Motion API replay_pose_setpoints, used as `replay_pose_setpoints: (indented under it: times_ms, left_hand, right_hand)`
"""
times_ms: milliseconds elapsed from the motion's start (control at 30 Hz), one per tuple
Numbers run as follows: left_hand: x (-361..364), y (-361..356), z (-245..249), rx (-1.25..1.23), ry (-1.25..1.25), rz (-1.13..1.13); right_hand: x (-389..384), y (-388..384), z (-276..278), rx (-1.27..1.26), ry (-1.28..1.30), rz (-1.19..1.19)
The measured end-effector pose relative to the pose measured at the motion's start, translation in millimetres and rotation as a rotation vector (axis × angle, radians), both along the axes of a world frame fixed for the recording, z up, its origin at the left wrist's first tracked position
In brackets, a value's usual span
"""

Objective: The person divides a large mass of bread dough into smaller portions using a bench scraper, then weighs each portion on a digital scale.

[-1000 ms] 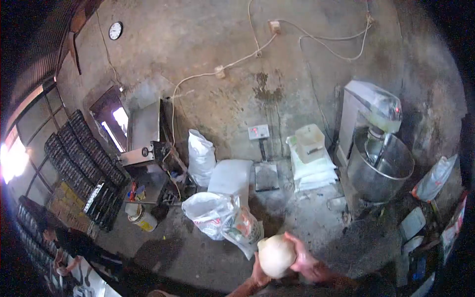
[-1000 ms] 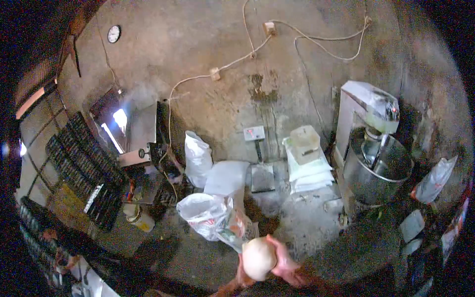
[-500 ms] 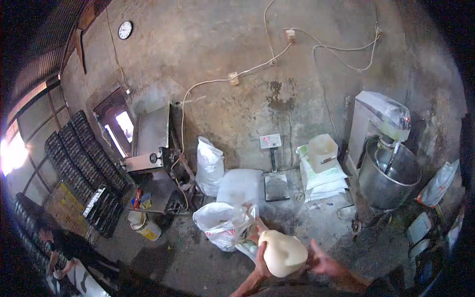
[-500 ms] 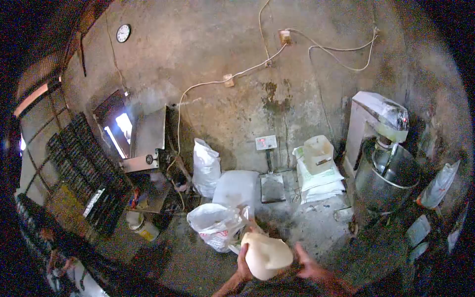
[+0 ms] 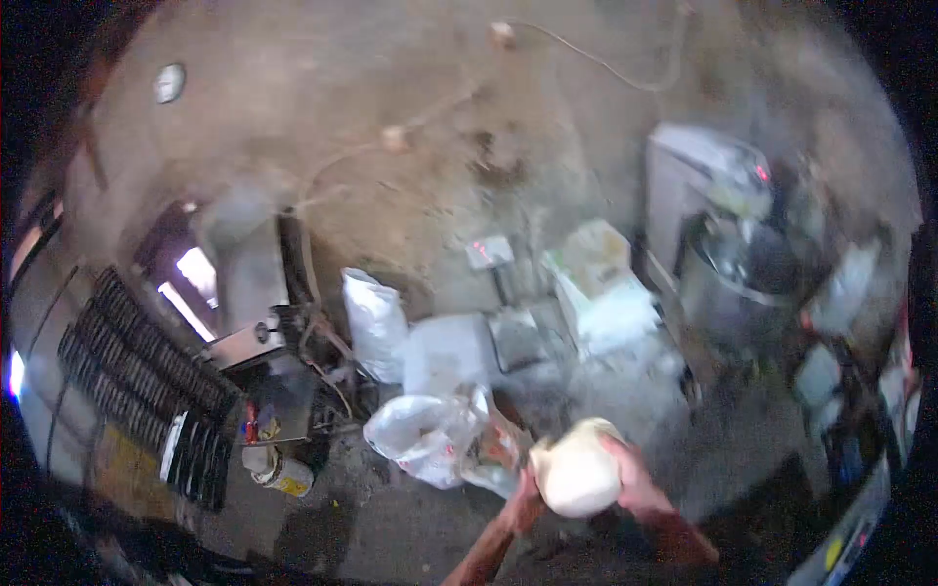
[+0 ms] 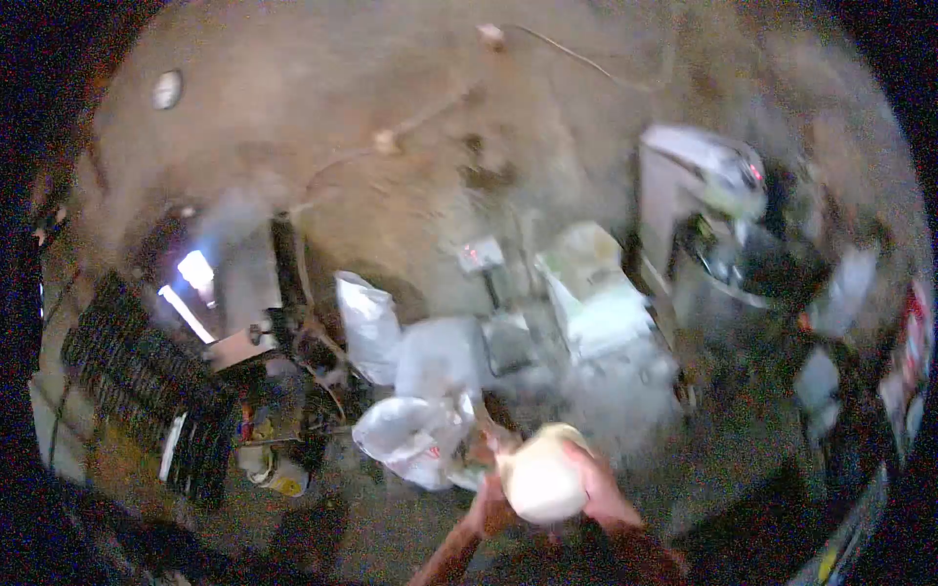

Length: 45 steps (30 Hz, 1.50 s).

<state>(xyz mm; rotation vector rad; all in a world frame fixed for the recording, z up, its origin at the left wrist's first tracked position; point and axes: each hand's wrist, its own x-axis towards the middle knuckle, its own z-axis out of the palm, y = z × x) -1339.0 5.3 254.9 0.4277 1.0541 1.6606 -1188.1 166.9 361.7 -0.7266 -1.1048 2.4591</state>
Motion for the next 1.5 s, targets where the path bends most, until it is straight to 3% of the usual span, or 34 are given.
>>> replay_pose_setpoints:
  times_ms: [67, 167, 233, 300, 367, 433, 467, 533, 600, 667, 733, 800, 833, 933, 967, 1000, 1033, 1067, 1167, 1233, 1300, 1367, 1467, 1500]
  left_hand:
    - [10.8, 8.5, -12.4, 0.067, -0.028, -0.032]
    - [6.6, 20.7, -17.6, 0.029, -0.031, -0.177]
    - [7.6, 32.9, -19.5, 0.027, -0.002, -0.274]
    - [36.2, 71.0, 20.9, 0.154, 0.106, -0.34]
    - [73.3, 120.3, 70.1, 0.391, 0.37, -0.463]
    - [111.0, 164.6, 95.6, 0.646, 0.647, -0.613]
    - [132.5, 178.9, 89.8, 0.624, 0.341, -0.589]
    - [173.9, 206.1, 64.8, 0.517, -0.254, -0.545]
    - [215.6, 228.8, 69.9, 0.545, -0.309, -0.649]
    - [257.7, 240.4, 90.8, 0.449, 0.001, -0.7]
    - [300.5, 256.5, 109.7, 0.342, 0.404, -0.748]
    - [336.2, 273.3, 118.7, 0.502, 0.849, -0.883]
    - [354.5, 283.8, 126.2, 0.539, 0.847, -0.963]
    - [395.8, 328.9, 100.3, 0.432, 0.365, -1.503]
    - [413.1, 332.0, 104.6, 0.337, 0.227, -1.568]
    - [429.6, 337.6, 108.9, 0.238, 0.118, -1.67]
    - [448.2, 345.3, 110.6, 0.249, 0.036, -1.72]
    - [461.9, 351.4, 111.6, 0.252, -0.042, -1.765]
    - [493.4, 370.9, 110.8, 0.202, -0.087, -1.755]
    - [505.3, 393.5, 94.3, 0.201, -0.218, -1.703]
    - [526.5, 411.0, 108.4, 0.345, -0.086, -1.662]
    - [546.5, 436.1, 121.8, 0.368, -0.061, -1.766]
    - [576.4, 486.3, 125.6, 0.393, 0.051, -1.899]
    - [590.4, 505.9, 127.5, 0.484, 0.198, -1.945]
  right_hand:
    - [9.1, 2.1, 0.5, 0.064, -0.005, 0.146]
    - [29.3, 10.9, -16.9, 0.476, -0.063, -0.037]
    - [57.8, 14.9, -1.4, 0.274, -0.161, -0.176]
    - [91.4, 33.0, -8.0, 0.42, -0.169, -0.297]
    - [125.0, 56.2, -8.4, 1.086, -0.271, -0.696]
    - [170.5, 65.2, -10.9, 0.677, -0.032, -0.5]
    - [197.0, 71.4, -10.6, 0.495, 0.102, -0.419]
    - [244.6, 70.9, -7.4, 0.427, 0.07, -0.346]
    - [282.4, 60.2, -1.9, 0.361, 0.099, -0.401]
    - [319.1, 51.0, 16.8, 0.511, -0.02, -0.512]
    - [344.5, 48.5, 5.8, 0.463, -0.131, -0.633]
    - [370.0, 48.6, -1.1, 0.478, -0.251, -0.732]
    - [381.9, 48.4, 1.5, 0.51, -0.303, -0.804]
    - [430.5, 58.2, 30.7, 0.829, -0.674, -0.62]
    - [438.2, 61.8, 26.3, 0.768, -0.484, -0.687]
    - [449.1, 67.4, 32.7, 0.887, -0.486, -0.701]
    - [460.0, 72.9, 39.2, 1.006, -0.489, -0.719]
    - [469.5, 78.8, 44.5, 0.944, -0.525, -0.624]
    - [497.0, 107.1, 24.2, 1.021, -0.511, -0.681]
    - [511.9, 126.5, 19.4, 1.043, -0.431, -0.873]
    - [526.5, 141.6, 14.8, 1.008, -0.391, -1.002]
    - [525.1, 166.3, 13.0, 1.031, -0.533, -1.275]
    - [535.2, 182.4, 2.0, 1.026, -0.825, -1.466]
    - [537.9, 184.3, -4.1, 0.984, -0.866, -1.56]
